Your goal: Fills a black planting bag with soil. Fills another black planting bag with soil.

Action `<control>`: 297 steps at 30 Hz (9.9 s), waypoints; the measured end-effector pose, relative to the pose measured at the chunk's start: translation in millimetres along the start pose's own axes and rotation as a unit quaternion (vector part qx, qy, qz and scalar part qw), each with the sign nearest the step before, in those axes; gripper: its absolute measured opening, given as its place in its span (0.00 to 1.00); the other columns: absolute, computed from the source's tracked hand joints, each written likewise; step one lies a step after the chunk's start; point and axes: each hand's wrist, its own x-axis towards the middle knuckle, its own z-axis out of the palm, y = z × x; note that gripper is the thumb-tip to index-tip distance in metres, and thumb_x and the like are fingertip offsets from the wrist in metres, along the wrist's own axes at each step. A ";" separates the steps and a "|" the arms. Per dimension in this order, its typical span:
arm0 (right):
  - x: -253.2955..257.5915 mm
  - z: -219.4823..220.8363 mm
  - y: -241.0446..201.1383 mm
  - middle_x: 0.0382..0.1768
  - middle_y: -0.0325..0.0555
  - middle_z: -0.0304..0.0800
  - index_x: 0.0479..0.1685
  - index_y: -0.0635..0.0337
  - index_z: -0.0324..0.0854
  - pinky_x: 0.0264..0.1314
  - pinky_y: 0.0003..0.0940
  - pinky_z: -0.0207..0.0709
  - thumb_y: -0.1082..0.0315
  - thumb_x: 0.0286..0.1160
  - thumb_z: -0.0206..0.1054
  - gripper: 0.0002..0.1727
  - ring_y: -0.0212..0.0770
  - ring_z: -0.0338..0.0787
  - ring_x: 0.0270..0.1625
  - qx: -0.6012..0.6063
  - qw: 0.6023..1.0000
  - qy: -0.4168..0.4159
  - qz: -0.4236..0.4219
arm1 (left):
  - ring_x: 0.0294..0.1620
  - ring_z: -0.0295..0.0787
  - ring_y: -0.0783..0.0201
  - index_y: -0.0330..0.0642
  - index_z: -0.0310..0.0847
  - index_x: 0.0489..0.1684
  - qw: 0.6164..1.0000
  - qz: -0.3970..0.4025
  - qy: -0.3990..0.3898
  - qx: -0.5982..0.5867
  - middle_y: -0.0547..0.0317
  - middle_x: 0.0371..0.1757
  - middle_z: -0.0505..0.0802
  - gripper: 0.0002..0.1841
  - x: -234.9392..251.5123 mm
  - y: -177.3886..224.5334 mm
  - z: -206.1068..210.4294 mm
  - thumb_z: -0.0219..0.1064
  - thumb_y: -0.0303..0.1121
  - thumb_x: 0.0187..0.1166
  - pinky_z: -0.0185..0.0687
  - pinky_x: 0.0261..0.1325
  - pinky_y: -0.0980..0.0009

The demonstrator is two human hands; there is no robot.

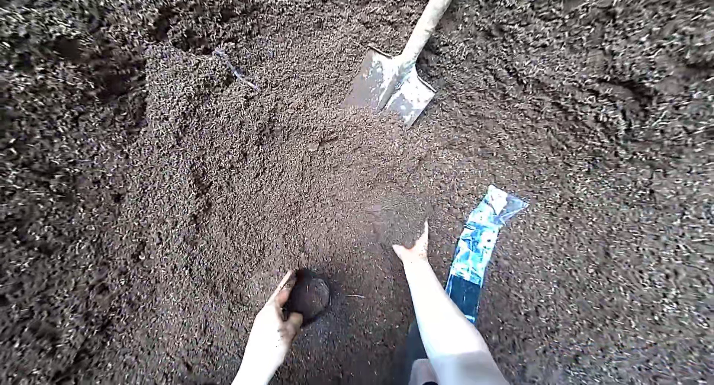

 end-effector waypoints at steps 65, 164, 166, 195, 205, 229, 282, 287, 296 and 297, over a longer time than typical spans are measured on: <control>-138.1 64.3 42.8 0.70 0.58 0.83 0.87 0.65 0.54 0.67 0.45 0.84 0.56 0.93 0.49 0.30 0.47 0.89 0.66 -0.517 0.811 -0.235 -0.140 | 0.91 0.63 0.63 0.51 0.58 0.94 0.997 0.062 -0.055 -0.002 0.61 0.94 0.64 0.41 -3.9 -15.0 -25.7 0.67 0.24 0.75 0.58 0.91 0.59; -243.4 -8.3 89.7 0.98 0.35 0.35 0.98 0.42 0.43 0.64 0.65 0.80 0.64 0.84 0.57 0.42 0.57 0.83 0.75 -0.910 0.089 -0.393 -0.103 | 0.64 0.85 0.45 0.31 0.79 0.65 0.982 -0.120 -0.008 -0.148 0.37 0.60 0.88 0.26 -70.2 -41.4 54.5 0.39 0.43 0.98 0.75 0.69 0.44; -239.5 -8.8 92.5 0.97 0.38 0.39 0.97 0.45 0.48 0.65 0.66 0.79 0.65 0.84 0.56 0.39 0.59 0.83 0.75 -0.914 0.077 -0.387 -0.097 | 0.65 0.85 0.44 0.31 0.80 0.63 0.982 -0.124 0.006 -0.140 0.36 0.61 0.88 0.26 -67.1 -36.6 57.3 0.40 0.44 0.97 0.75 0.70 0.43; -7.3 186.1 -10.1 0.93 0.52 0.54 0.89 0.42 0.66 0.77 0.75 0.59 0.54 0.86 0.61 0.31 0.68 0.51 0.92 -0.833 0.394 -0.134 -0.365 | 0.48 0.92 0.46 0.52 0.75 0.80 0.982 -0.164 0.009 0.089 0.48 0.48 0.94 0.23 -73.2 -17.3 -22.8 0.58 0.39 0.86 0.83 0.54 0.40; -14.1 55.5 128.9 0.94 0.55 0.49 0.83 0.34 0.73 0.69 0.83 0.65 0.52 0.59 0.85 0.44 0.77 0.50 0.89 -0.917 0.311 -0.214 -0.128 | 0.68 0.84 0.45 0.45 0.85 0.68 0.993 -0.033 0.088 0.075 0.47 0.63 0.90 0.19 -75.1 -43.9 -17.8 0.61 0.39 0.84 0.75 0.72 0.44; -256.6 28.7 95.4 0.77 0.54 0.78 0.71 0.57 0.83 0.87 0.43 0.65 0.63 0.80 0.69 0.21 0.50 0.74 0.83 -0.840 0.334 -0.366 -0.222 | 0.72 0.85 0.42 0.43 0.74 0.78 0.993 -0.114 0.023 -0.032 0.40 0.70 0.88 0.25 -67.3 -30.5 19.4 0.42 0.47 0.95 0.79 0.68 0.38; -138.8 78.1 39.8 0.66 0.62 0.85 0.86 0.53 0.67 0.64 0.58 0.80 0.70 0.88 0.55 0.27 0.57 0.88 0.61 -0.822 0.410 -0.394 -0.003 | 0.67 0.85 0.39 0.41 0.72 0.80 0.973 0.030 0.110 0.203 0.36 0.67 0.84 0.29 -73.7 -36.2 21.0 0.67 0.40 0.79 0.84 0.65 0.45; -54.3 1.0 96.9 0.90 0.60 0.58 0.91 0.46 0.64 0.85 0.76 0.53 0.56 0.67 0.81 0.47 0.70 0.55 0.91 -0.867 0.302 -0.391 -0.059 | 0.65 0.84 0.34 0.45 0.90 0.55 0.901 0.229 0.062 0.363 0.42 0.62 0.90 0.20 -73.6 -35.6 41.3 0.74 0.48 0.74 0.77 0.59 0.36; -77.4 -41.6 83.1 0.77 0.65 0.75 0.76 0.61 0.76 0.81 0.59 0.70 0.72 0.66 0.79 0.34 0.60 0.76 0.79 -0.786 0.513 -0.341 0.047 | 0.93 0.57 0.48 0.39 0.62 0.90 0.963 0.210 0.106 0.129 0.48 0.90 0.69 0.45 -41.8 -52.9 32.6 0.69 0.57 0.75 0.48 0.94 0.45; -80.4 -39.0 74.4 0.75 0.63 0.78 0.77 0.60 0.74 0.77 0.55 0.74 0.71 0.68 0.79 0.33 0.56 0.80 0.76 -0.740 0.584 -0.324 0.084 | 0.97 0.48 0.50 0.37 0.57 0.92 0.964 0.220 0.065 0.131 0.49 0.94 0.64 0.47 -35.7 -52.6 35.2 0.69 0.54 0.75 0.35 0.96 0.43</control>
